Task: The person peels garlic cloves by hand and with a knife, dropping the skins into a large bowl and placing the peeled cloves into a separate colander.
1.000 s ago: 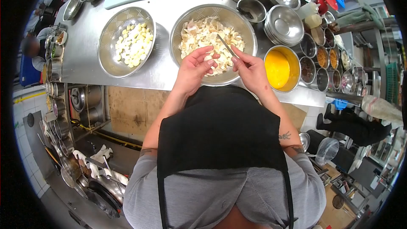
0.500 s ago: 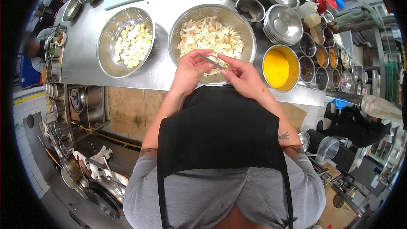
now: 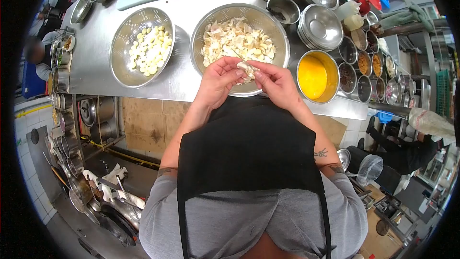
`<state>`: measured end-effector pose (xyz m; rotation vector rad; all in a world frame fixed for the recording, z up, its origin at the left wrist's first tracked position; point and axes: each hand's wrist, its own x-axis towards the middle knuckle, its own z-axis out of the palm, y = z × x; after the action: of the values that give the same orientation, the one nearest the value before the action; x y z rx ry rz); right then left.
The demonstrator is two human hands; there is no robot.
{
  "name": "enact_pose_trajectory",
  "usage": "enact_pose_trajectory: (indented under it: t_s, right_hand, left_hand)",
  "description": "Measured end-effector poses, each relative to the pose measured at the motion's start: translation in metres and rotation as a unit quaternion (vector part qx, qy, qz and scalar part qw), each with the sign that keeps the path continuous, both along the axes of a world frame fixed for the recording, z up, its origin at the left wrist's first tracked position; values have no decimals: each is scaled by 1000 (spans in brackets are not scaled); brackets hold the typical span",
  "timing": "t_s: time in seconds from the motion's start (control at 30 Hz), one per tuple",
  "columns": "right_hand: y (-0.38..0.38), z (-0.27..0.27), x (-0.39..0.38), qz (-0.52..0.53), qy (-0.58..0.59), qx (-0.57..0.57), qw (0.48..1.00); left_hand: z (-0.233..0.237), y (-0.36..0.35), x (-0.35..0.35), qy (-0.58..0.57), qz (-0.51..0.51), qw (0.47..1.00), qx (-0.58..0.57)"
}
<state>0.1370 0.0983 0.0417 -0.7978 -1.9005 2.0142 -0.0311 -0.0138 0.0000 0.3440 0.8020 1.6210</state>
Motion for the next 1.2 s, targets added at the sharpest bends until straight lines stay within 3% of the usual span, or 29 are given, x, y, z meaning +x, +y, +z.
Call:
enact_pose_trajectory:
  t_s: [0.2, 0.3, 0.7, 0.8, 0.9, 1.0, 1.2]
  right_hand:
    - [-4, -1, -2, -15, 19, 127, 992]
    - [-3, -2, -2, -14, 8, 129, 992]
    - [-5, 3, -1, -12, 13, 65, 998]
    - [-1, 0, 1, -16, 17, -36, 999]
    - [-1, 4, 0, -10, 26, -56, 998]
    - [0, -1, -3, -33, 35, 30, 998]
    - [-3, 7, -1, 6, 6, -18, 1000]
  left_hand:
    - [15, 3, 4, -51, 26, 998, -29]
    - [5, 3, 5, -45, 33, 998, -32]
    - [8, 0, 6, 105, 29, 994, -1]
    - [11, 2, 9, 114, 41, 993, 10]
    - [9, 3, 6, 69, 50, 996, 6]
    - [16, 1, 6, 27, 22, 999, 0]
    - [10, 3, 5, 88, 38, 995, -25]
